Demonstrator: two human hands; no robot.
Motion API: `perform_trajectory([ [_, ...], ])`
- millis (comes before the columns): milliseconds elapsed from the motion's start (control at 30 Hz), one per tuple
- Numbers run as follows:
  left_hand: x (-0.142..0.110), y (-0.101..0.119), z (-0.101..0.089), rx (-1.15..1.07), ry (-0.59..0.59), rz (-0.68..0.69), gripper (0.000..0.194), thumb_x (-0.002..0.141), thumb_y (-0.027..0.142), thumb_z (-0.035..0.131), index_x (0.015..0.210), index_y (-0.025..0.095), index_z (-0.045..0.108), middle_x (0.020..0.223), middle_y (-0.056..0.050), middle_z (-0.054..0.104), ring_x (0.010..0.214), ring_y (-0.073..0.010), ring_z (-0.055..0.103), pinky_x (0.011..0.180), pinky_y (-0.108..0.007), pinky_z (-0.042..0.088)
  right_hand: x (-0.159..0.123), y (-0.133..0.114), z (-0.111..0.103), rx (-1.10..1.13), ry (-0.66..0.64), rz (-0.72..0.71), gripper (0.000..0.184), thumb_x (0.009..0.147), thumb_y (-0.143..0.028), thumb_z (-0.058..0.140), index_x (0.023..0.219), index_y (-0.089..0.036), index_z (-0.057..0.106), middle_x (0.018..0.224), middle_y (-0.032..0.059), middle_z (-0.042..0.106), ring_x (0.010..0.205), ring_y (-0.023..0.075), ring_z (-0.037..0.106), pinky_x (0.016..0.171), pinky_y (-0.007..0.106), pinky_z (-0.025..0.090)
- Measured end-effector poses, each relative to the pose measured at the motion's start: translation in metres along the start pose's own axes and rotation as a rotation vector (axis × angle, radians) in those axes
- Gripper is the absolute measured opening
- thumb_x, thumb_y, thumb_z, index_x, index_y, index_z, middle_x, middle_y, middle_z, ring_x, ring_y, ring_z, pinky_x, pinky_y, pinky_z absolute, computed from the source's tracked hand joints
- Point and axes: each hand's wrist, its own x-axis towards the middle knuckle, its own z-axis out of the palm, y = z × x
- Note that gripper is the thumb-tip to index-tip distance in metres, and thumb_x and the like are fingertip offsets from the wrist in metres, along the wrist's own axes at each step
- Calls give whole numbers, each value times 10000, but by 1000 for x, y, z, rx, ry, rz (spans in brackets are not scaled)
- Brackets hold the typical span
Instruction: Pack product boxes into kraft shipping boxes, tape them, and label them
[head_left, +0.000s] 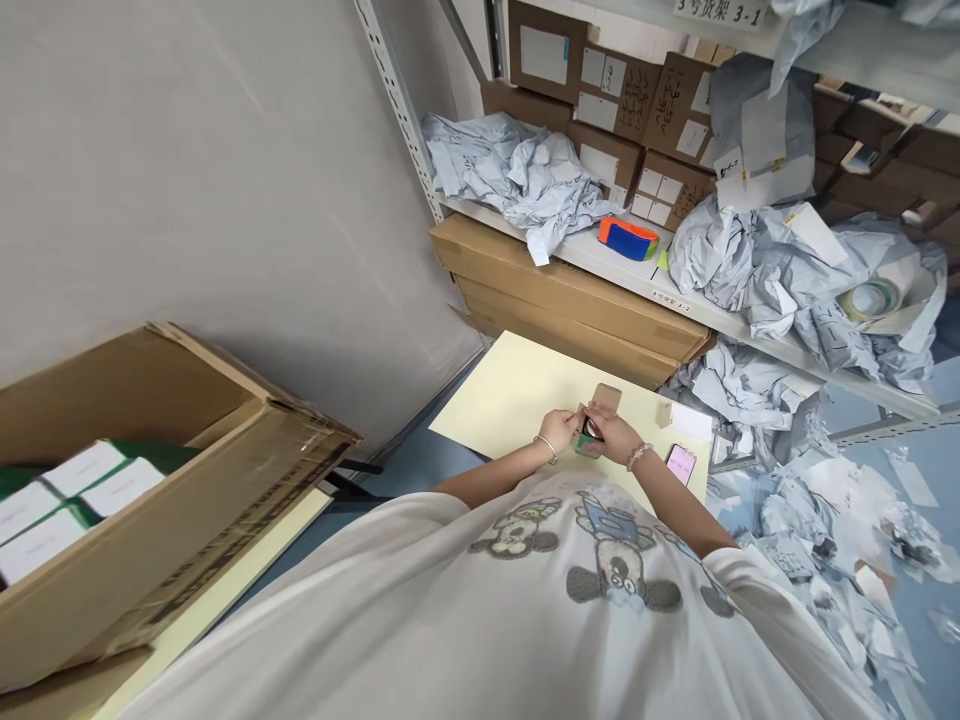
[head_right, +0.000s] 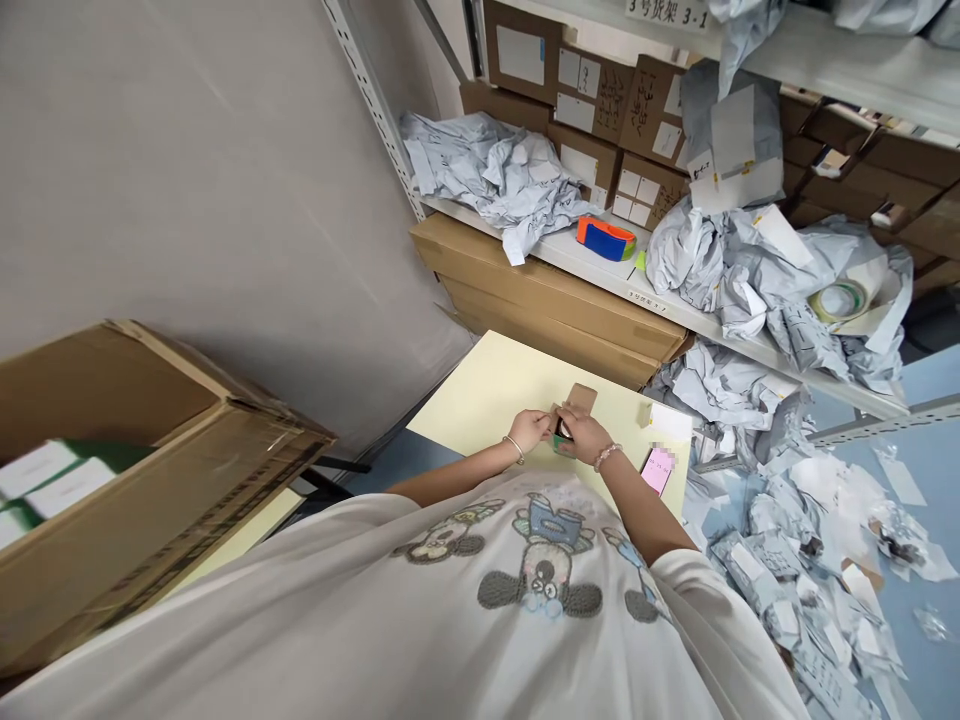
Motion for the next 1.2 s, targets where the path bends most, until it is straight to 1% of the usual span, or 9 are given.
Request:
perform_trajectory([
  [133, -2, -1, -4, 5, 19, -18, 364, 855, 404, 582, 572, 187, 656, 558, -16, 644, 650, -162, 635, 628, -245, 482, -16, 16, 3, -37, 201, 127, 473, 854, -200, 703, 1319, -138, 642, 1459, 212, 554, 1380, 338, 499, 1165, 516, 403],
  [233, -4, 1, -3, 28, 6, -28, 328, 857, 391, 600, 606, 191, 669, 576, -20, 661, 681, -169, 653, 651, -247, 492, -21, 18, 5, -53, 224, 331, 317, 901, -211, 639, 1207, -143, 684, 1283, 209, 639, 1186, 322, 621, 1052, 477, 490],
  [333, -6, 6, 0, 29, -7, 6, 268, 881, 366, 590, 693, 197, 679, 689, -20, 712, 743, -171, 676, 702, -256, 511, -20, 14, 14, 60, 187, 473, 387, 900, -215, 632, 1278, -132, 612, 1163, 178, 702, 1012, 273, 693, 920, 384, 541],
  [500, 1, 13, 5, 18, -16, 25, 166, 902, 356, 621, 855, 198, 645, 862, -19, 735, 796, -167, 687, 780, -279, 538, -15, 15, 24, 217, 286, 649, 617, 871, -199, 620, 1437, -80, 405, 1055, 144, 732, 922, 254, 714, 825, 345, 545],
  [600, 6, 16, 7, 30, 23, 9, 154, 845, 296, 712, 917, 196, 620, 959, -40, 741, 838, -176, 695, 828, -302, 544, -12, 20, 19, 205, 443, 607, 543, 859, -219, 617, 1360, -70, 471, 1178, 206, 666, 983, 270, 679, 848, 375, 553],
  [667, 9, 18, 7, 26, 36, 5, 103, 871, 243, 660, 951, 196, 614, 1016, -55, 744, 894, -186, 702, 846, -315, 547, -8, 22, 15, 167, 514, 500, 396, 869, -186, 573, 1255, -100, 558, 1206, 203, 639, 1010, 266, 652, 887, 393, 549],
  [800, 9, 17, 4, 72, 29, 11, 67, 898, 184, 576, 950, 201, 615, 995, -62, 749, 942, -201, 711, 868, -321, 538, 2, 19, 14, 71, 324, 248, 329, 874, -105, 547, 1180, -140, 663, 1186, 153, 661, 1117, 264, 608, 1007, 401, 502],
  [933, 7, 12, 3, 219, 31, 16, 65, 886, 221, 613, 824, 203, 603, 902, -67, 740, 935, -230, 708, 861, -320, 512, 7, 13, 21, -98, 158, 236, 377, 967, -154, 515, 1312, -156, 666, 1223, 155, 653, 1152, 276, 583, 1024, 404, 475],
  [1200, 7, 5, 6, 237, -21, -11, 226, 936, 248, 544, 718, 206, 580, 698, -9, 639, 700, -174, 634, 702, -274, 472, 1, 10, 32, -235, 147, 174, 333, 1039, -233, 458, 1239, -163, 715, 1245, 171, 630, 1158, 293, 545, 997, 423, 458],
])
